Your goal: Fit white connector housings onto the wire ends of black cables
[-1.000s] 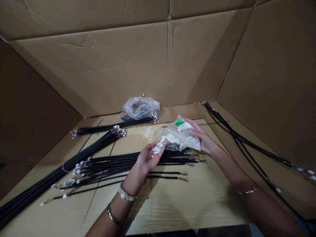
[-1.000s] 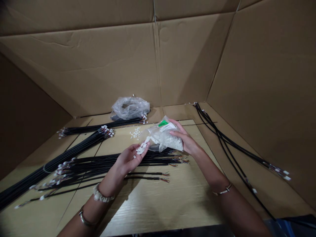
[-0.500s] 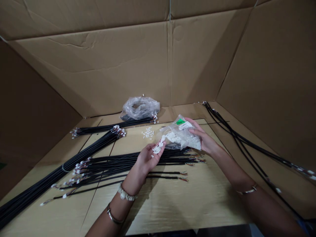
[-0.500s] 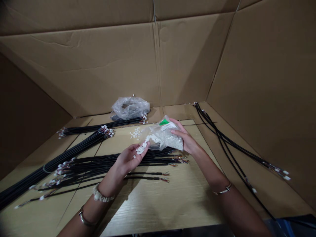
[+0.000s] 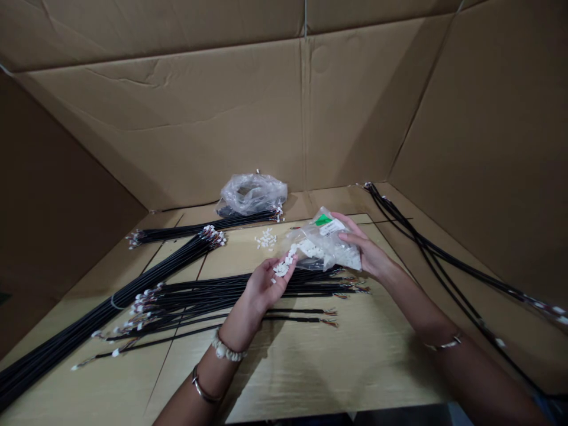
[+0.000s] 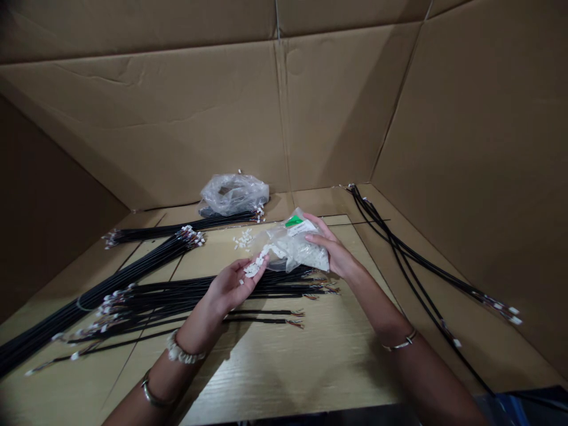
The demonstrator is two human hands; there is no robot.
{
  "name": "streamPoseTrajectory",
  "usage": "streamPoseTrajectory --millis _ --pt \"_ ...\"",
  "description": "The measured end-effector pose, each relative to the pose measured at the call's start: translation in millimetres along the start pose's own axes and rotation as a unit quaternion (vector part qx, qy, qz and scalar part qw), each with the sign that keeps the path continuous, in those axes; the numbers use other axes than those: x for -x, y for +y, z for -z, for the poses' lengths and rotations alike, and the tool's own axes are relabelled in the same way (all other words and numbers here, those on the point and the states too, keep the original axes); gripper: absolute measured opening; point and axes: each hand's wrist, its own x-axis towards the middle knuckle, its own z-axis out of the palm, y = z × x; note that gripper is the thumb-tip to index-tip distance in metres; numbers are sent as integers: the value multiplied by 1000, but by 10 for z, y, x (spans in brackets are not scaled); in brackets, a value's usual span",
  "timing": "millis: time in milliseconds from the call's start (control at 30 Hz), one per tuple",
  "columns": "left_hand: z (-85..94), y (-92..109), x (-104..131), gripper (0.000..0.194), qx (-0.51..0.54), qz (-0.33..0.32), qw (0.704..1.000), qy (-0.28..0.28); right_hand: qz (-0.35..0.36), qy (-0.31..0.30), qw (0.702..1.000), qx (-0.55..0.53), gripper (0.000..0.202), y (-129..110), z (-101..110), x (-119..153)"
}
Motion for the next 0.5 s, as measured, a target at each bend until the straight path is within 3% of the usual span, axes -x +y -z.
streamPoseTrajectory --millis 500 --pt "5 -2 2 49 17 7 1000 6 8 -3 1000 -13 54 4 20 -3"
